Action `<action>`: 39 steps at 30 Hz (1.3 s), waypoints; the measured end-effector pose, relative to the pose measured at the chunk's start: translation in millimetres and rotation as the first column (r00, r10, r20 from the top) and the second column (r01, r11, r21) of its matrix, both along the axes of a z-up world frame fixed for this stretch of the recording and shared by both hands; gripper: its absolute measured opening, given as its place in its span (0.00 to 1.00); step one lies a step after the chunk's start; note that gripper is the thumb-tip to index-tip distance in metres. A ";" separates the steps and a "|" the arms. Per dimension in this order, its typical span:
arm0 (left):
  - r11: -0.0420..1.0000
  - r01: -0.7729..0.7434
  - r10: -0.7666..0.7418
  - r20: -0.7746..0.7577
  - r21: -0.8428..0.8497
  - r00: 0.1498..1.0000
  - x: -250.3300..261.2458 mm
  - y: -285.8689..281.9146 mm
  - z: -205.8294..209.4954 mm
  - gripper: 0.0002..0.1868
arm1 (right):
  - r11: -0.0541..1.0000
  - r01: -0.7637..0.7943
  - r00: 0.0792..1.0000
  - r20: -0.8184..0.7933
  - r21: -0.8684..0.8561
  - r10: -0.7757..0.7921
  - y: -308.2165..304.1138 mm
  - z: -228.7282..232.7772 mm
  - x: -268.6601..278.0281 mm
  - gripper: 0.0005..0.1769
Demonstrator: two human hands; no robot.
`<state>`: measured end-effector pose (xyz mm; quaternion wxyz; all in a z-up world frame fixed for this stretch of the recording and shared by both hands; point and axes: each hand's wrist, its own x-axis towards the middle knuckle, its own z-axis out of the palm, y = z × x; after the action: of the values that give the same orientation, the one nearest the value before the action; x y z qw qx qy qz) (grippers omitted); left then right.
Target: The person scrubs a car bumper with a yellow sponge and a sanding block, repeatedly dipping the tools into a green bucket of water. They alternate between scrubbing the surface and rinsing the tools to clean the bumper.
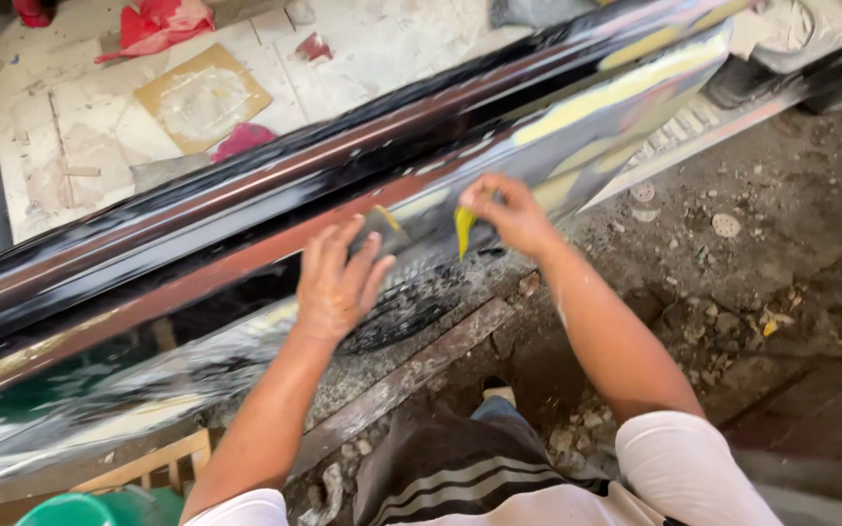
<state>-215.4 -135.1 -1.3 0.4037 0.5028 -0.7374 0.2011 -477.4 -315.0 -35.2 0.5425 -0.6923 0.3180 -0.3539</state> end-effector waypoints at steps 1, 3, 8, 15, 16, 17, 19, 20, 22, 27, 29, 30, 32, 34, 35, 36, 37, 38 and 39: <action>1.000 -0.008 0.008 -0.003 0.000 1.000 -20.5 -10.9 2.1 0.22 | 1.000 -0.008 1.000 -0.003 0.000 0.008 7.0 12.2 -8.1 0.13; 0.996 0.089 -0.089 0.007 0.010 0.996 -60.7 -34.3 7.6 0.23 | 0.971 -0.230 0.973 0.027 0.062 0.229 18.7 37.6 -23.5 0.23; 0.980 0.162 -0.168 0.046 0.116 0.985 -125.8 -79.5 17.5 0.23 | 0.897 -0.405 0.911 0.158 0.179 0.380 -13.9 29.9 -63.2 0.32; 0.996 -0.085 0.076 -0.488 0.005 0.870 -193.0 -94.3 10.7 0.42 | 0.895 -0.326 0.903 0.381 0.305 0.199 -33.3 30.9 -82.6 0.23; 0.995 -0.098 0.090 -0.483 0.009 0.871 -199.2 -99.2 -1.0 0.42 | 0.889 -0.339 0.898 0.386 0.307 0.209 -31.6 31.7 -79.9 0.23; 0.987 0.136 -0.032 -0.730 0.084 0.683 -205.0 -102.9 -12.9 0.46 | 0.887 -0.329 0.882 0.442 0.325 0.165 -28.2 32.4 -77.5 0.22; 0.926 0.371 -0.090 -0.905 0.078 0.415 -211.2 -111.5 -44.4 0.49 | 0.883 -0.326 0.856 0.502 0.336 0.125 -22.9 31.0 -70.6 0.22; 0.891 0.450 -0.079 -0.953 0.065 0.294 -211.0 -117.0 -64.2 0.40 | 0.907 -0.309 0.854 0.503 0.287 0.132 -21.5 28.6 -65.8 0.22; 0.850 0.526 -0.061 -0.984 0.038 0.169 -209.1 -123.1 -84.0 0.32 | 0.929 -0.288 0.853 0.504 0.233 0.138 -20.8 24.8 -61.4 0.21; 0.822 0.561 0.097 -0.995 0.102 0.038 -201.5 -111.0 -68.6 0.29 | 0.983 -0.136 0.931 0.325 -0.121 0.169 -34.1 11.1 -71.2 0.19; 0.838 0.521 0.111 -0.986 0.161 0.125 -189.0 -99.4 -50.3 0.31 | 0.985 -0.135 0.918 0.362 -0.102 0.164 -38.9 35.5 -80.0 0.20; 0.851 0.476 0.137 -0.968 0.223 0.209 -183.6 -90.3 -42.1 0.33 | 0.988 -0.135 0.903 0.400 -0.075 0.154 -38.7 46.7 -84.7 0.22; 0.912 0.333 0.118 -0.930 0.240 0.348 -155.8 -81.7 -22.7 0.34 | 0.990 -0.097 0.888 0.440 -0.105 0.134 -57.7 62.8 -87.3 0.22; 0.951 0.183 0.136 -0.871 0.248 0.472 -132.1 -65.5 10.5 0.36 | 0.992 -0.059 0.873 0.476 -0.112 0.106 -67.2 68.5 -87.5 0.22; 0.986 0.026 0.107 -0.747 0.164 0.657 -118.1 -62.6 38.3 0.34 | 0.984 -0.022 0.861 0.496 -0.178 0.109 -74.3 71.3 -83.3 0.21; 0.993 -0.106 0.111 -0.580 0.041 0.807 -104.5 -59.7 66.4 0.33 | 0.970 0.017 0.849 0.515 -0.241 0.113 -81.5 74.4 -79.2 0.20; 0.994 -0.102 0.108 -0.578 0.042 0.809 -97.5 -60.8 88.9 0.33 | 0.970 0.022 0.849 0.517 -0.241 0.109 -77.5 82.1 -75.0 0.20; 0.974 -0.225 0.212 -0.334 0.000 0.918 -90.6 -62.0 111.3 0.32 | 0.930 0.132 0.892 0.451 -0.343 0.040 -73.4 89.8 -70.7 0.19; 0.942 -0.326 0.321 -0.070 -0.078 0.944 -83.6 -63.9 134.6 0.31 | 0.864 0.228 0.920 0.391 -0.449 -0.040 -70.0 98.7 -66.4 0.18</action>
<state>-299.1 -198.9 133.3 0.4078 0.6043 -0.6234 0.2826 -543.8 -385.0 63.6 0.3742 -0.7031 0.1595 -0.5833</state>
